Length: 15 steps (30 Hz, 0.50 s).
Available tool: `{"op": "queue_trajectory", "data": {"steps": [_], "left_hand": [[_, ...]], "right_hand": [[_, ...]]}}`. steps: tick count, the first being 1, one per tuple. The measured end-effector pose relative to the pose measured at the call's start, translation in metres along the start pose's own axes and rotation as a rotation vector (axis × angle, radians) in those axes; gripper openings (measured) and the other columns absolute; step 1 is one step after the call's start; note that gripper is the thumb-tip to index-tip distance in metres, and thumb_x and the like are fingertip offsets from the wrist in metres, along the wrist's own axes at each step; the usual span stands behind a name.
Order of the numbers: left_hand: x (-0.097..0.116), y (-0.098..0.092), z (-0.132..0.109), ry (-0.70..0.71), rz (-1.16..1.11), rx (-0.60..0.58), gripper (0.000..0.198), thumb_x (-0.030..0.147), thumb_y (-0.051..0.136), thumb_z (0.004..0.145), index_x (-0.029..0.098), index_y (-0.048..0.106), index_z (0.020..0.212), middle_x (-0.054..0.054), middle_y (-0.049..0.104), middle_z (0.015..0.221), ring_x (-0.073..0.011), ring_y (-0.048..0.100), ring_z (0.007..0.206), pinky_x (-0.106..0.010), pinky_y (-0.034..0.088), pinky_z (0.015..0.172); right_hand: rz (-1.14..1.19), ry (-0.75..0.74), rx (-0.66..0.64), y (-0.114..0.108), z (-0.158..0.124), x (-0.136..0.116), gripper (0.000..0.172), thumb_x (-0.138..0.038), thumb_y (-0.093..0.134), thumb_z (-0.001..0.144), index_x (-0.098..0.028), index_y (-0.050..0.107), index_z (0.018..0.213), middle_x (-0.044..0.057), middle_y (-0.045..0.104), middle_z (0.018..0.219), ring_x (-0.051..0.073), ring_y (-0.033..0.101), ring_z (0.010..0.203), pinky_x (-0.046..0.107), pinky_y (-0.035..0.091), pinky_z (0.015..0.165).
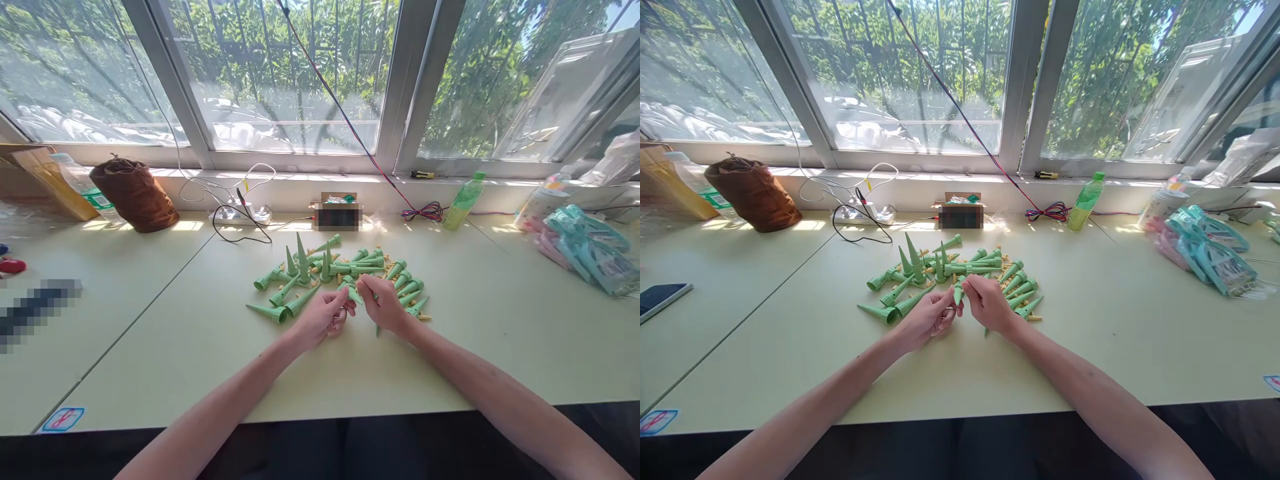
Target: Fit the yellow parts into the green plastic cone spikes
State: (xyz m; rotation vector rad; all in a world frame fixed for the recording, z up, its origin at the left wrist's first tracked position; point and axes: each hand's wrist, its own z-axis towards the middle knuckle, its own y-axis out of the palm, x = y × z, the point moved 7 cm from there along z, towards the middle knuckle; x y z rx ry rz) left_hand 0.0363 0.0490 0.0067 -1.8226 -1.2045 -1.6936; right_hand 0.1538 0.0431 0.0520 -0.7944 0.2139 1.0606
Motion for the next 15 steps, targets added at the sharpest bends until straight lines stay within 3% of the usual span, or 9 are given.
{"op": "queue_trajectory", "data": {"steps": [4,10,15], "left_hand": [[0.001,-0.006,0.001,0.069,0.044,0.036,0.049,0.062,0.062,0.081,0.014,0.057,0.073,0.007,0.037,0.047,-0.0036,0.026,0.04,-0.018,0.02,0.039],[0.012,-0.013,-0.003,0.216,0.245,0.188,0.04,0.053,0.065,0.083,0.017,0.052,0.074,0.007,0.04,0.047,-0.0055,0.034,0.042,-0.018,0.029,0.04],[0.019,-0.017,-0.007,0.366,0.428,0.301,0.031,0.045,0.068,0.082,0.018,0.054,0.089,0.008,0.044,0.05,-0.0069,0.04,0.044,-0.019,0.033,0.043]], "right_hand": [[0.01,0.011,-0.012,0.001,0.0,0.001,0.036,-0.023,0.039,0.101,-0.021,0.028,0.066,-0.005,0.033,0.058,0.009,0.027,0.052,0.024,0.025,0.052],[0.004,0.053,-0.042,0.003,0.0,0.003,0.036,-0.025,0.039,0.1,-0.021,0.028,0.066,-0.006,0.032,0.056,0.009,0.027,0.051,0.024,0.024,0.052],[0.002,0.073,-0.054,0.004,0.001,0.004,0.037,-0.028,0.037,0.101,-0.021,0.027,0.066,-0.005,0.032,0.056,0.009,0.026,0.05,0.025,0.023,0.051]]}}
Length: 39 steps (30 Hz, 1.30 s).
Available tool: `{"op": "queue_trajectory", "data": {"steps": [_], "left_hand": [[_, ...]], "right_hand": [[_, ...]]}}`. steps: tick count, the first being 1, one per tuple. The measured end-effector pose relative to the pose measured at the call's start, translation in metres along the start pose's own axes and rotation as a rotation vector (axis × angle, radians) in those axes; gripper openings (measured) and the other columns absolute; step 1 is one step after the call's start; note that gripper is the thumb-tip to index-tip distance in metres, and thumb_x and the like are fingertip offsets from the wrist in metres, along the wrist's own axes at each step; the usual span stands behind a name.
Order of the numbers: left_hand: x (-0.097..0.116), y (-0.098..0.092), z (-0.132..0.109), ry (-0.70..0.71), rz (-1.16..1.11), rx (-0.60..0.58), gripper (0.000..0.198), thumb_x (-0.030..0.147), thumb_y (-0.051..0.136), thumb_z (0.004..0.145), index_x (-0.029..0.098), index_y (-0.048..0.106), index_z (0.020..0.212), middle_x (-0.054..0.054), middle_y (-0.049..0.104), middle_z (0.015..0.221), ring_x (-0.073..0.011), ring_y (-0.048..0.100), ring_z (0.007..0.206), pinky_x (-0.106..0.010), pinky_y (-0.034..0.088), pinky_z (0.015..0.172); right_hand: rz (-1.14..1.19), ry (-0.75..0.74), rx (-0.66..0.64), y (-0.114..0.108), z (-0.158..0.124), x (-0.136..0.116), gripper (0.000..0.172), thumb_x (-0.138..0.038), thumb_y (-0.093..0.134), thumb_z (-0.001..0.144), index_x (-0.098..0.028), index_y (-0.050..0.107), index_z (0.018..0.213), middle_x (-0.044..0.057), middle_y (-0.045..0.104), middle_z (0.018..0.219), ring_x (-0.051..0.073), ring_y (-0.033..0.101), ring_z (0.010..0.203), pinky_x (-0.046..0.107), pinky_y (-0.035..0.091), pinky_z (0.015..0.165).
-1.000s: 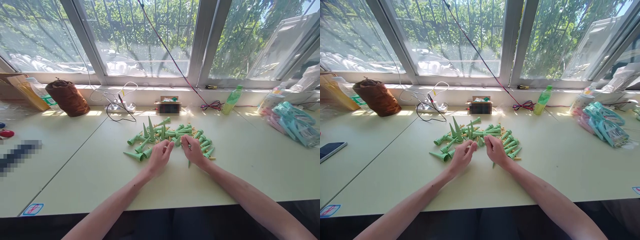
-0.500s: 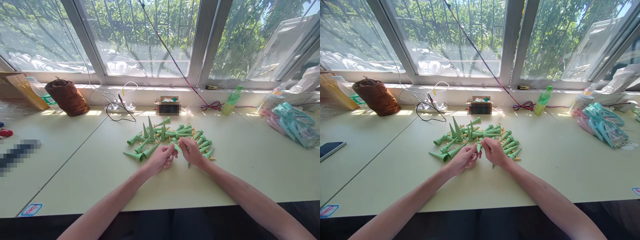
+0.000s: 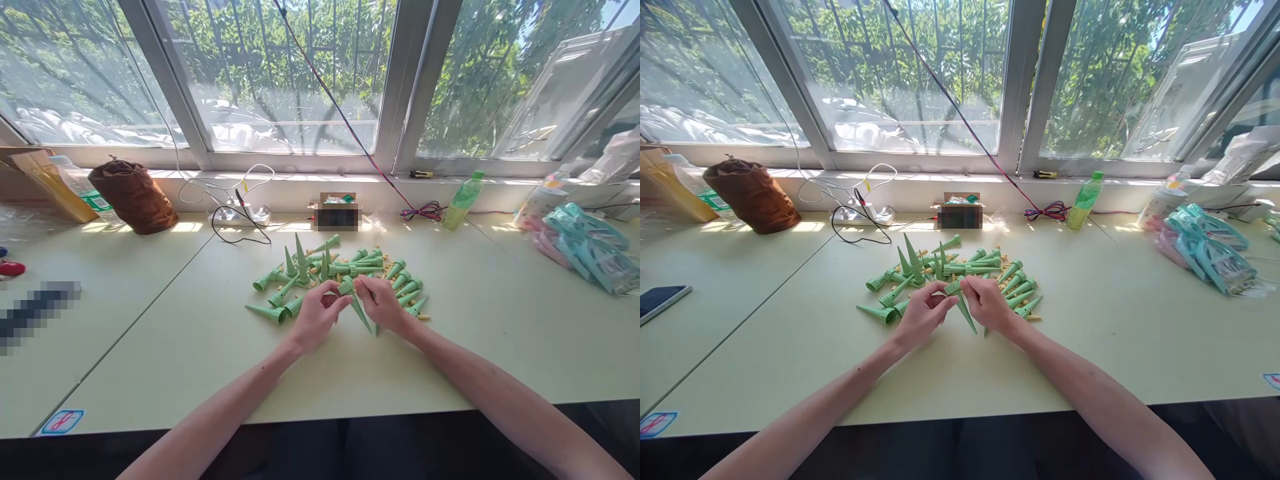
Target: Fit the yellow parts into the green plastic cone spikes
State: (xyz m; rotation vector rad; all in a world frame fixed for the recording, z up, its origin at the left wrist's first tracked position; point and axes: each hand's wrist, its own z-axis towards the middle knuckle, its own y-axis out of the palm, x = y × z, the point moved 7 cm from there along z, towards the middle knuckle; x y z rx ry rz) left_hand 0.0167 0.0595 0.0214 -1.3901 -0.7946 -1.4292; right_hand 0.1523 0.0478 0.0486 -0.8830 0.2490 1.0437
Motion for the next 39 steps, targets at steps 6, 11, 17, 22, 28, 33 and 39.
{"op": "queue_trajectory", "data": {"steps": [6,11,17,22,28,33,39], "left_hand": [[0.016,-0.004,-0.003,0.303,0.311,0.118,0.022,0.035,0.066,0.086,0.018,0.055,0.094,0.007,0.045,0.06,-0.0068,0.041,0.048,-0.02,0.035,0.047],[0.031,-0.002,-0.011,0.544,0.42,0.139,0.012,0.027,0.063,0.09,0.019,0.056,0.097,-0.001,0.056,0.087,-0.0052,0.047,0.055,-0.019,0.039,0.049],[0.038,0.001,-0.016,0.641,0.462,0.139,0.012,0.021,0.057,0.093,0.021,0.06,0.104,-0.004,0.06,0.096,-0.005,0.045,0.055,-0.019,0.04,0.05],[0.027,-0.003,-0.005,0.353,0.307,0.15,0.02,0.033,0.065,0.087,0.021,0.057,0.101,-0.002,0.058,0.094,-0.0034,0.044,0.049,-0.019,0.039,0.046],[-0.003,0.013,0.002,-0.208,-0.226,-0.16,0.046,0.06,0.054,0.087,0.015,0.058,0.08,0.0,0.055,0.07,-0.0065,0.047,0.044,-0.02,0.035,0.039],[-0.012,0.029,-0.004,-0.481,-0.559,-0.372,0.057,0.068,0.051,0.085,0.013,0.061,0.078,-0.002,0.055,0.068,-0.0059,0.045,0.044,-0.019,0.032,0.036],[-0.01,0.027,-0.004,-0.426,-0.597,-0.361,0.045,0.059,0.06,0.085,0.014,0.058,0.082,-0.003,0.057,0.076,-0.0059,0.048,0.047,-0.018,0.035,0.037]], "right_hand": [[0.007,0.002,-0.004,-0.001,0.0,-0.002,0.038,-0.029,0.037,0.101,-0.021,0.026,0.066,-0.005,0.031,0.055,0.009,0.025,0.049,0.025,0.022,0.051],[0.028,0.008,-0.01,-0.002,0.001,-0.005,0.038,-0.03,0.036,0.101,-0.021,0.026,0.065,-0.005,0.031,0.055,0.009,0.025,0.049,0.025,0.023,0.05],[0.041,0.021,-0.006,-0.001,0.0,-0.003,0.038,-0.03,0.036,0.101,-0.021,0.028,0.065,-0.005,0.033,0.055,0.01,0.026,0.049,0.026,0.024,0.05],[0.022,0.118,0.083,-0.005,-0.001,0.003,0.038,-0.033,0.036,0.101,-0.021,0.033,0.065,-0.004,0.036,0.055,0.01,0.03,0.049,0.026,0.025,0.05],[-0.065,0.13,0.153,-0.011,-0.001,0.003,0.039,-0.033,0.037,0.101,-0.021,0.034,0.065,-0.004,0.038,0.055,0.01,0.032,0.049,0.026,0.025,0.05],[-0.068,-0.015,0.063,-0.004,-0.001,-0.006,0.038,-0.028,0.038,0.101,-0.021,0.032,0.064,-0.004,0.039,0.055,0.01,0.032,0.049,0.025,0.027,0.052],[-0.035,-0.002,0.006,0.0,-0.002,-0.004,0.039,-0.031,0.035,0.102,-0.021,0.037,0.064,-0.003,0.046,0.056,0.01,0.036,0.05,0.024,0.029,0.053]]}}
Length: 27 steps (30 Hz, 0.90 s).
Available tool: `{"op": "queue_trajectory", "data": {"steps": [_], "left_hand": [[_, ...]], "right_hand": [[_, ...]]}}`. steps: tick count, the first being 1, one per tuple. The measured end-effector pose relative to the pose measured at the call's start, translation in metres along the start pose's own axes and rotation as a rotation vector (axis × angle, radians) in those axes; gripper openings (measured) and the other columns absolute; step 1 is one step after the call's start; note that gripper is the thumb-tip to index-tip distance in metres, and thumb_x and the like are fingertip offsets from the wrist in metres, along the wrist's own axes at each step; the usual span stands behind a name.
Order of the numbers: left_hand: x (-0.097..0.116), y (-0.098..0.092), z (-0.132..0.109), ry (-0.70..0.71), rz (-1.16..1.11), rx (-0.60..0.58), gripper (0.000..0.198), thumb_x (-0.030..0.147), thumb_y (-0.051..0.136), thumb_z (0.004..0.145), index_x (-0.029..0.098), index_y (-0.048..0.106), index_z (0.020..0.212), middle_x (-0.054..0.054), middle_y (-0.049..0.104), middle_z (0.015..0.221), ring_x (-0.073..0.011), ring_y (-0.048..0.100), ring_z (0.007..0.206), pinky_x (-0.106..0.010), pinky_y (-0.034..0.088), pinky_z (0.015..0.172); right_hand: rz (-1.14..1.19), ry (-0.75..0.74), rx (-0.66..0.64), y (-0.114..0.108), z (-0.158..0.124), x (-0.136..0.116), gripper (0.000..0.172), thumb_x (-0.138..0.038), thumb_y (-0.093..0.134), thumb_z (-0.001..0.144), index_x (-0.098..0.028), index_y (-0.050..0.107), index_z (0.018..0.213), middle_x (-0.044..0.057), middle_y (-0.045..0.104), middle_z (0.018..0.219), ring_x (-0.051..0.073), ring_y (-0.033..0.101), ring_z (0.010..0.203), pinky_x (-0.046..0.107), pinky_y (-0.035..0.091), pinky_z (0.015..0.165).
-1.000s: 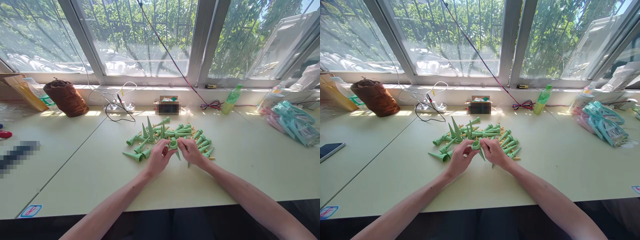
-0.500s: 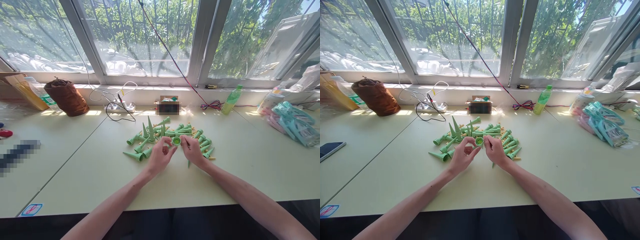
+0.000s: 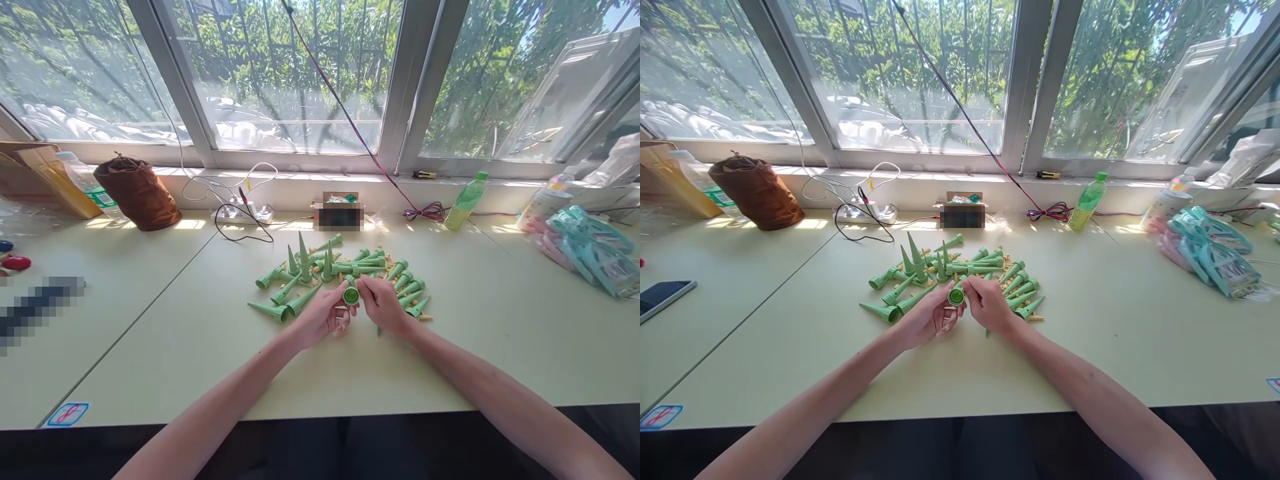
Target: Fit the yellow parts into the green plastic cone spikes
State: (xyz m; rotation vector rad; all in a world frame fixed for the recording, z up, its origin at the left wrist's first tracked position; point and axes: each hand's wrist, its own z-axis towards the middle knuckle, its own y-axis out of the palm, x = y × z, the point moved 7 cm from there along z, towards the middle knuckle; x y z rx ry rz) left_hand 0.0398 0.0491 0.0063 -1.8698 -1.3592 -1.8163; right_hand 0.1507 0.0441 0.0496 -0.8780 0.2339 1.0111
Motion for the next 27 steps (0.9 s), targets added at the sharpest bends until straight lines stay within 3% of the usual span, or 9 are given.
{"op": "queue_trajectory", "data": {"steps": [3,7,16,21,24,27], "left_hand": [[0.002,-0.001,-0.001,0.039,0.058,-0.002,0.047,0.059,0.06,0.084,0.013,0.057,0.081,-0.004,0.058,0.077,-0.0058,0.048,0.047,-0.019,0.036,0.038],[0.007,-0.002,-0.003,0.13,0.192,0.015,0.043,0.058,0.06,0.085,0.015,0.054,0.082,0.002,0.052,0.062,-0.0069,0.046,0.046,-0.02,0.037,0.042],[0.022,-0.002,-0.012,0.401,0.661,0.19,0.032,0.048,0.055,0.09,0.017,0.051,0.084,0.005,0.047,0.058,-0.0082,0.045,0.047,-0.021,0.038,0.045],[0.031,0.0,-0.019,0.696,1.037,0.334,0.023,0.035,0.057,0.092,0.018,0.052,0.078,0.001,0.049,0.074,-0.0099,0.048,0.06,-0.022,0.04,0.053],[0.032,0.006,-0.024,0.842,1.187,0.311,0.013,0.028,0.051,0.095,0.018,0.057,0.089,-0.004,0.055,0.09,-0.0101,0.05,0.065,-0.023,0.043,0.058],[0.031,0.007,-0.025,0.871,1.243,0.303,0.014,0.026,0.047,0.098,0.02,0.06,0.102,-0.006,0.056,0.103,-0.0084,0.051,0.064,-0.023,0.044,0.06]], "right_hand": [[0.011,0.006,-0.004,0.001,0.0,0.002,0.04,-0.032,0.035,0.102,-0.021,0.037,0.064,-0.003,0.046,0.056,0.01,0.036,0.05,0.024,0.029,0.053],[0.02,0.007,0.019,0.001,0.0,0.003,0.038,-0.03,0.037,0.101,-0.021,0.03,0.064,-0.005,0.037,0.054,0.01,0.029,0.05,0.025,0.025,0.051],[0.019,0.049,-0.007,0.003,0.0,0.007,0.04,-0.033,0.037,0.101,-0.021,0.029,0.064,-0.005,0.032,0.055,0.01,0.026,0.05,0.025,0.023,0.051],[0.028,0.058,-0.021,0.004,0.0,0.007,0.04,-0.032,0.038,0.1,-0.021,0.03,0.063,-0.005,0.032,0.055,0.01,0.026,0.05,0.026,0.023,0.051],[0.034,0.073,-0.027,0.004,0.001,0.008,0.04,-0.032,0.037,0.1,-0.021,0.03,0.063,-0.005,0.033,0.055,0.01,0.027,0.05,0.026,0.023,0.051],[0.029,0.091,-0.019,0.005,0.001,0.008,0.041,-0.034,0.037,0.1,-0.021,0.03,0.063,-0.005,0.032,0.054,0.01,0.027,0.049,0.026,0.023,0.051]]}}
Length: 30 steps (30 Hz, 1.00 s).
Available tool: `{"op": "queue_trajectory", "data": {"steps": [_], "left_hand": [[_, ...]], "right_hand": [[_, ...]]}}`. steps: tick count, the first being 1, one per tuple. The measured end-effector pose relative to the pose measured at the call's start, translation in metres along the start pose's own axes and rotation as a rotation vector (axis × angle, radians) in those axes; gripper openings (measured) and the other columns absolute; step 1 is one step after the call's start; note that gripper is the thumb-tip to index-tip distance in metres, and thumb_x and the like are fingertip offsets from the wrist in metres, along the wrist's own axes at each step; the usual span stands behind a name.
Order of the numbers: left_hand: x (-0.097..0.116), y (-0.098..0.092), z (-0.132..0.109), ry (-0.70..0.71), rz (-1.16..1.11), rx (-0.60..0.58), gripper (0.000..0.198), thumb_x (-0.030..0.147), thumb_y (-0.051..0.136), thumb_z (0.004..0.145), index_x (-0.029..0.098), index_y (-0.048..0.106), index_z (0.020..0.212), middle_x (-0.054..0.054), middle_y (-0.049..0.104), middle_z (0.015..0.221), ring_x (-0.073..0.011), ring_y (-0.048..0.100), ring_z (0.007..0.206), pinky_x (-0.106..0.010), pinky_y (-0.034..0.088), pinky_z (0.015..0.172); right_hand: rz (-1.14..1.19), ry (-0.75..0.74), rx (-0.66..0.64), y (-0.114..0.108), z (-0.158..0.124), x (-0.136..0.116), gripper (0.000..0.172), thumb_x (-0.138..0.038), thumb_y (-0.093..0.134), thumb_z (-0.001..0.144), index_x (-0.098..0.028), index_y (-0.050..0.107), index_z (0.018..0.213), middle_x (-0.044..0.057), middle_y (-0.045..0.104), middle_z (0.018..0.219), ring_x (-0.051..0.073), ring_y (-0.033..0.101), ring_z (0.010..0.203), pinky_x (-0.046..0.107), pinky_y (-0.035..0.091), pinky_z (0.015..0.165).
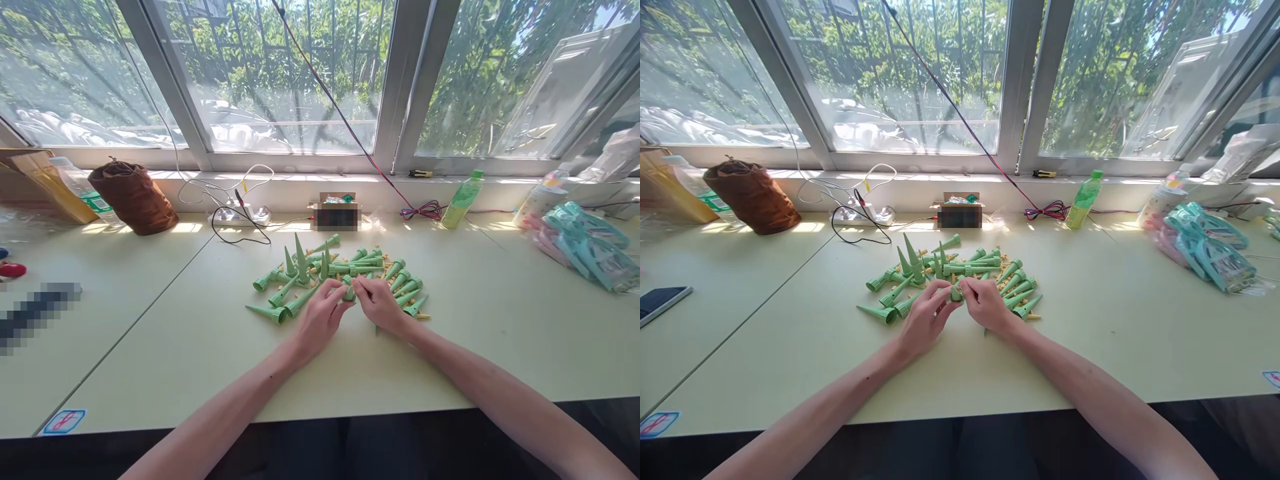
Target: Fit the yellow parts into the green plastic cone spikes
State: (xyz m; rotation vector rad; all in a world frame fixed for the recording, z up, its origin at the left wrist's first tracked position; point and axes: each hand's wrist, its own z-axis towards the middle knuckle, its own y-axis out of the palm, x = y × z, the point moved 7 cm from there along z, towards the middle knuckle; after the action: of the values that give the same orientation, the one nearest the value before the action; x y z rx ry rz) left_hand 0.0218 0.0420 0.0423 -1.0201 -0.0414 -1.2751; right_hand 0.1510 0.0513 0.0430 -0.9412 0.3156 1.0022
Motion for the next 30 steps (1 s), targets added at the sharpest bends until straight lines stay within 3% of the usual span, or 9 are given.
{"op": "queue_trajectory", "data": {"steps": [5,11,16,19,22,30], "left_hand": [[-0.007,-0.001,0.003,-0.159,-0.032,0.048,0.015,0.03,0.053,0.095,0.022,0.06,0.106,-0.005,0.055,0.106,-0.0053,0.049,0.056,-0.022,0.045,0.056],[-0.016,0.0,0.004,-0.405,-0.257,0.048,0.025,0.04,0.054,0.093,0.02,0.056,0.106,-0.006,0.06,0.107,-0.0062,0.05,0.055,-0.022,0.045,0.05],[-0.01,0.0,0.005,-0.275,-0.185,0.03,0.02,0.037,0.052,0.094,0.021,0.058,0.104,-0.005,0.058,0.103,-0.0062,0.048,0.056,-0.021,0.044,0.051],[-0.009,0.001,0.003,-0.236,-0.182,0.02,0.021,0.038,0.051,0.095,0.019,0.057,0.088,-0.003,0.055,0.094,-0.0057,0.047,0.055,-0.02,0.041,0.048],[-0.013,0.003,0.001,-0.308,-0.271,0.021,0.029,0.041,0.054,0.093,0.018,0.052,0.076,0.0,0.051,0.08,-0.0056,0.047,0.052,-0.02,0.04,0.045],[-0.017,0.009,0.004,-0.541,-0.727,-0.05,0.037,0.047,0.068,0.081,0.017,0.049,0.071,0.005,0.047,0.054,-0.007,0.045,0.04,-0.021,0.037,0.039]], "right_hand": [[0.015,0.045,0.057,-0.004,0.001,0.0,0.041,-0.036,0.037,0.101,-0.021,0.03,0.064,-0.005,0.031,0.054,0.01,0.027,0.05,0.026,0.024,0.05],[0.003,0.101,0.157,-0.014,0.001,0.003,0.041,-0.039,0.036,0.101,-0.021,0.033,0.064,-0.004,0.034,0.055,0.011,0.03,0.05,0.027,0.024,0.049],[0.018,0.109,0.114,-0.008,0.001,0.004,0.044,-0.04,0.037,0.101,-0.021,0.03,0.062,-0.005,0.03,0.054,0.01,0.027,0.05,0.027,0.023,0.049],[0.037,0.092,0.065,-0.001,0.0,0.002,0.043,-0.04,0.037,0.1,-0.021,0.03,0.062,-0.005,0.031,0.054,0.01,0.028,0.05,0.026,0.024,0.05],[0.056,0.086,0.038,0.002,-0.001,0.002,0.043,-0.039,0.037,0.1,-0.021,0.03,0.062,-0.004,0.032,0.055,0.01,0.029,0.051,0.025,0.025,0.05],[0.059,0.079,-0.001,0.002,-0.001,0.001,0.043,-0.04,0.037,0.099,-0.021,0.028,0.062,-0.005,0.028,0.054,0.009,0.026,0.05,0.025,0.023,0.049]]}}
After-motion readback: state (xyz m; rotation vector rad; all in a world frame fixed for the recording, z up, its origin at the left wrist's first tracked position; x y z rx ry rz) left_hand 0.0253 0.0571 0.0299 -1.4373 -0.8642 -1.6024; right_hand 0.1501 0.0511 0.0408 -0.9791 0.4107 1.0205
